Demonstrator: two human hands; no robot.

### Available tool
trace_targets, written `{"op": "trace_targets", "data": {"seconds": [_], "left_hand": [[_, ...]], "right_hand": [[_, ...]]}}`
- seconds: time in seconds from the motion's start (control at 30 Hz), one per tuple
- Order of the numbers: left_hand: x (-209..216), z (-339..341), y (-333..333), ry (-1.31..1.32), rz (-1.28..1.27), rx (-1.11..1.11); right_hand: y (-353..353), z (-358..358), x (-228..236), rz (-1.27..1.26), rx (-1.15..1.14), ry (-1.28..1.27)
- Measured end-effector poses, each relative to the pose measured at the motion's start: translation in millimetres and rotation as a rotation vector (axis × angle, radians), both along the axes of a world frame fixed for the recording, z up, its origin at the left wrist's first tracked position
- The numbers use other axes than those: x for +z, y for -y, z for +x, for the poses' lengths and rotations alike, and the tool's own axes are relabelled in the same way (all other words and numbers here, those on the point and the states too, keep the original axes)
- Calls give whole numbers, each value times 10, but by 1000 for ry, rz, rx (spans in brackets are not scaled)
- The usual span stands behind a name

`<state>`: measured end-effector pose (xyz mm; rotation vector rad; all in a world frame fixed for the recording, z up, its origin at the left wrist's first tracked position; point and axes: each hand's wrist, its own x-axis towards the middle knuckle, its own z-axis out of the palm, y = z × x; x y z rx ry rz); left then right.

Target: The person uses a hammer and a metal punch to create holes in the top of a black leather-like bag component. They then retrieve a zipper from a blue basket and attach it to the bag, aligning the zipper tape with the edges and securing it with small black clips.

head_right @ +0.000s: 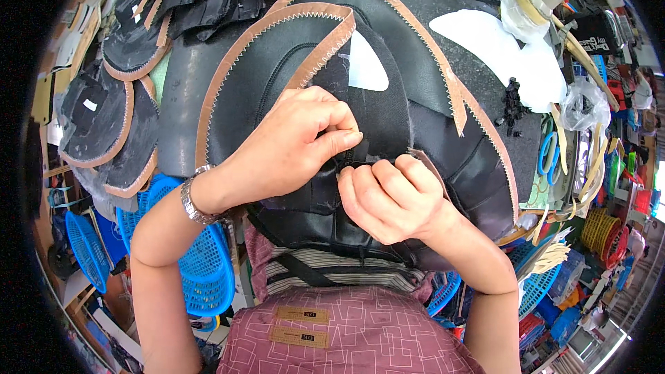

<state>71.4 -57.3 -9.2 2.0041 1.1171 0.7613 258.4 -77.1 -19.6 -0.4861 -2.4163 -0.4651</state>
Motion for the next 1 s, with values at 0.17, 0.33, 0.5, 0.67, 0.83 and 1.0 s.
{"op": "trace_targets", "data": {"seconds": [0.17, 0.33, 0.5, 0.67, 0.83, 1.0], "left_hand": [[17, -31, -12, 9, -39, -38], [-10, 16, 24, -40, -2, -39], [-56, 61, -32, -11, 104, 92], [-84, 91, -113, -34, 267, 96], [-130, 100, -170, -216, 420, 76], [-128, 128, -172, -278, 423, 65]], "right_hand": [[-27, -10, 1, -3, 13, -29], [143, -10, 59, -300, 103, 3], [252, -18, 24, -436, 207, 76], [207, 24, 65, -573, 119, -32], [39, 185, 222, -798, -70, -288], [423, 657, 261, -1245, -557, -754]]}}
